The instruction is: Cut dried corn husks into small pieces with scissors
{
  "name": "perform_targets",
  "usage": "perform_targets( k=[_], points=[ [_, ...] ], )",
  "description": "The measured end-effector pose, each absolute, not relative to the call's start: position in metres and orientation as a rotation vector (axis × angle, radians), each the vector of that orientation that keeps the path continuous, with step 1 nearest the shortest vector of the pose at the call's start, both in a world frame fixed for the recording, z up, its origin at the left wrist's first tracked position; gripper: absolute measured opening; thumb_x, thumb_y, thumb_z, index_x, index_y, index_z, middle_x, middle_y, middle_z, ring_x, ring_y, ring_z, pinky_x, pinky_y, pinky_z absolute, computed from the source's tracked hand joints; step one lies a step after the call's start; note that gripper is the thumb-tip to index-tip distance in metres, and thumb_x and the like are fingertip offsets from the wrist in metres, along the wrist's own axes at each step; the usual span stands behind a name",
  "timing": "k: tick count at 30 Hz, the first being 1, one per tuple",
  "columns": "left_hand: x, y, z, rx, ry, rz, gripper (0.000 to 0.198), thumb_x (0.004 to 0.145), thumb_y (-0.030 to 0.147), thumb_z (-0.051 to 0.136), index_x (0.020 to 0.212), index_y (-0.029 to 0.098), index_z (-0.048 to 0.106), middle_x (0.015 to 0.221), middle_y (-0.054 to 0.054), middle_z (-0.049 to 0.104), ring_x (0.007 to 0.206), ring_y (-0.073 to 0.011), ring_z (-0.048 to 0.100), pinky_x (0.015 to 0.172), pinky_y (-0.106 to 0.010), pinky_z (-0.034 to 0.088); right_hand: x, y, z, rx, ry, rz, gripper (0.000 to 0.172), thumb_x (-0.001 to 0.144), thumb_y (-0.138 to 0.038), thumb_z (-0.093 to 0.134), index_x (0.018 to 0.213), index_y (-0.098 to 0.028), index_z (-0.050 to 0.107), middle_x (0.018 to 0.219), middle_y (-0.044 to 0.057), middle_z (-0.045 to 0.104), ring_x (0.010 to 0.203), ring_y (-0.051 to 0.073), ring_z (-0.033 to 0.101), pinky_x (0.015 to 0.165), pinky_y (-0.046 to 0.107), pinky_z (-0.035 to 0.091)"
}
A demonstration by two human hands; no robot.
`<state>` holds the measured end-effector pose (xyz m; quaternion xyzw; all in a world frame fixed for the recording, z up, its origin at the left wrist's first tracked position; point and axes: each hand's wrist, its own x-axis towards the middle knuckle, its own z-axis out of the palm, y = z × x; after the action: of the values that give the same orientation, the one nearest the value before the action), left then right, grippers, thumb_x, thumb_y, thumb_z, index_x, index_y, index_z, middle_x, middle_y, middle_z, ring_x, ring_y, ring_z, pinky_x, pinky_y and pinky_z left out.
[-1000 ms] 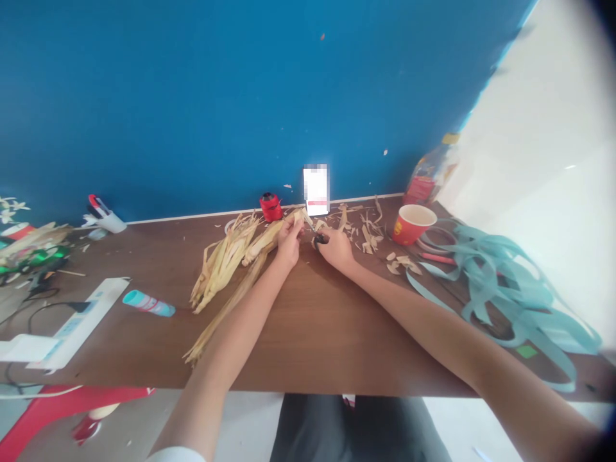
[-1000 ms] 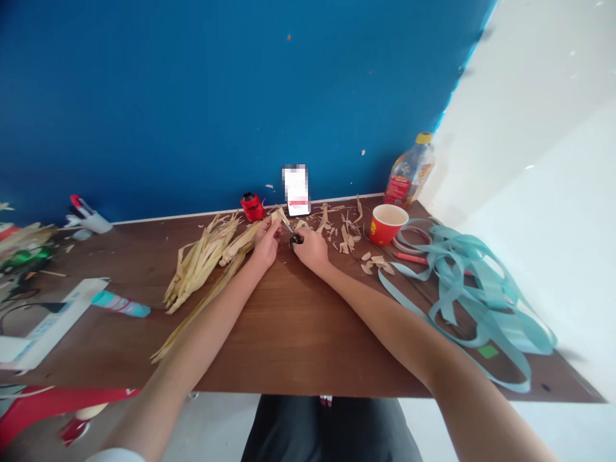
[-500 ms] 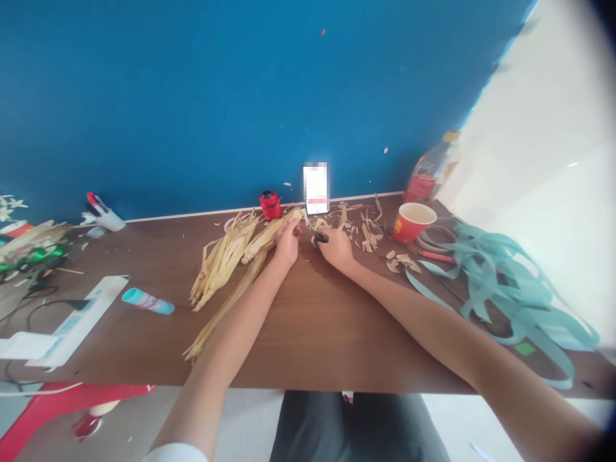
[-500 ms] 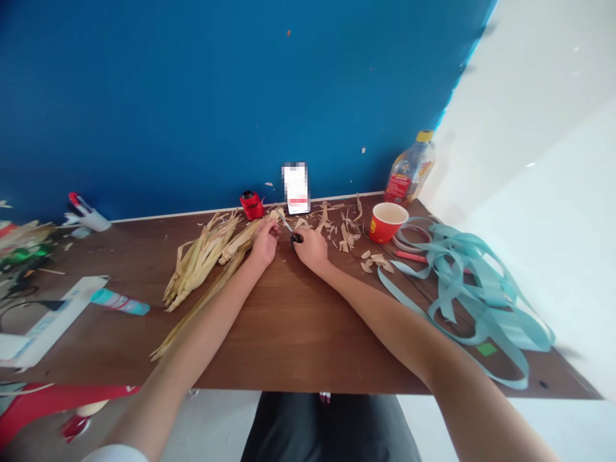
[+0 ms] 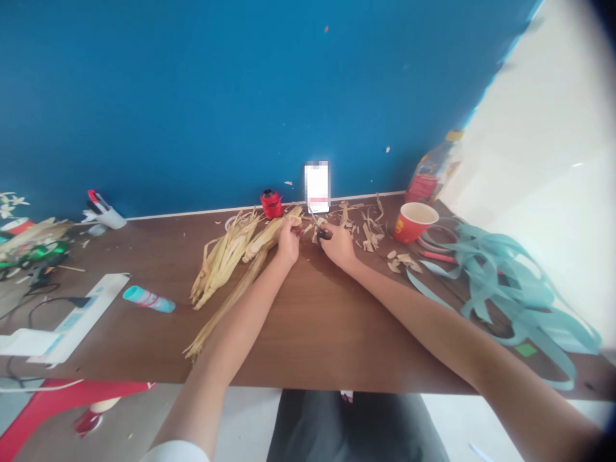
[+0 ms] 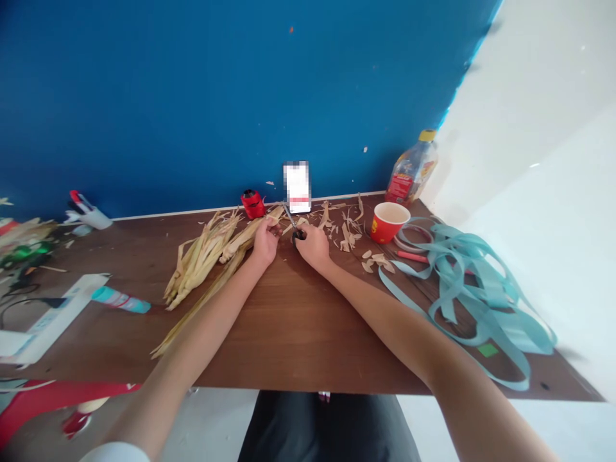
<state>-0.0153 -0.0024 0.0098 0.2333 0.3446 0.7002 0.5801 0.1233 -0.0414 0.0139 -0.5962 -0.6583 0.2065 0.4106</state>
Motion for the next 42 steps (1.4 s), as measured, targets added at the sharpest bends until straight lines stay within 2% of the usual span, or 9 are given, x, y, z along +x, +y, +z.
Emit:
perform_targets(
  k=[3,7,11,17,27,33,39,42],
  points=[
    [-0.015,-0.002,0.008,0.571,0.807,1.611,0.024,0.071,0.03,0.073,0.079,0.017,0.054,0.074,0.0,0.063,0.068,-0.0105,0.061,0.064,-0.023,0.044,0.122,-0.04,0.012,-1.449,-1.694,0.57,0.024,0.073,-0.031,0.06,0.092,-0.023,0.073,0.077,0.0,0.07,0.074,0.018,0.061,0.069,0.026,0.045],
    [-0.016,0.0,0.003,0.652,0.826,1.613,0.029,0.07,0.035,0.077,0.078,0.017,0.056,0.072,-0.001,0.064,0.067,-0.0098,0.059,0.067,-0.023,0.044,0.121,-0.04,0.012,-1.409,-1.75,0.59,0.022,0.072,-0.03,0.06,0.089,-0.023,0.072,0.076,-0.001,0.069,0.072,0.017,0.06,0.068,0.025,0.044],
    [-0.018,0.0,0.0,0.666,0.804,1.629,0.028,0.069,0.031,0.081,0.077,0.016,0.059,0.07,0.001,0.061,0.066,-0.0082,0.056,0.066,-0.022,0.043,0.121,-0.042,0.014,-1.45,-1.76,0.566,0.019,0.072,-0.031,0.06,0.086,-0.024,0.072,0.073,-0.001,0.068,0.07,0.017,0.058,0.062,0.025,0.041],
    [-0.019,0.0,0.003,0.604,0.73,1.635,0.025,0.07,0.026,0.081,0.078,0.016,0.06,0.068,0.003,0.06,0.059,-0.0043,0.052,0.058,-0.018,0.041,0.12,-0.046,0.018,-1.566,-1.741,0.542,0.021,0.073,-0.034,0.063,0.088,-0.024,0.072,0.079,0.001,0.07,0.073,0.018,0.059,0.063,0.026,0.041],
    [-0.019,0.001,0.003,0.636,0.716,1.631,0.023,0.071,0.024,0.081,0.084,0.016,0.064,0.079,0.001,0.065,0.069,-0.0067,0.056,0.066,-0.021,0.041,0.119,-0.047,0.016,-1.588,-1.769,0.532,0.02,0.072,-0.032,0.064,0.088,-0.025,0.073,0.075,0.002,0.07,0.074,0.02,0.062,0.065,0.027,0.043],
    [-0.021,0.004,-0.002,0.605,0.682,1.63,0.025,0.07,0.027,0.082,0.084,0.015,0.064,0.077,0.001,0.065,0.067,-0.006,0.057,0.063,-0.019,0.043,0.12,-0.046,0.019,-1.571,-1.796,0.54,0.018,0.07,-0.031,0.064,0.084,-0.024,0.072,0.072,0.001,0.069,0.07,0.019,0.059,0.061,0.026,0.039],
    [-0.022,0.006,-0.004,0.634,0.735,1.615,0.025,0.074,0.032,0.079,0.091,0.017,0.069,0.088,-0.002,0.067,0.071,-0.007,0.058,0.063,-0.02,0.042,0.121,-0.045,0.017,-1.534,-1.816,0.533,0.015,0.069,-0.03,0.064,0.081,-0.024,0.071,0.072,0.001,0.068,0.067,0.017,0.057,0.059,0.026,0.038],
    [-0.02,0.005,-0.003,0.644,0.786,1.62,0.024,0.074,0.031,0.079,0.091,0.016,0.07,0.077,0.0,0.064,0.068,-0.0074,0.055,0.063,-0.02,0.04,0.121,-0.045,0.017,-1.534,-1.799,0.54,0.015,0.069,-0.03,0.064,0.081,-0.024,0.071,0.072,0.001,0.068,0.067,0.017,0.057,0.06,0.026,0.038]
  ],
)
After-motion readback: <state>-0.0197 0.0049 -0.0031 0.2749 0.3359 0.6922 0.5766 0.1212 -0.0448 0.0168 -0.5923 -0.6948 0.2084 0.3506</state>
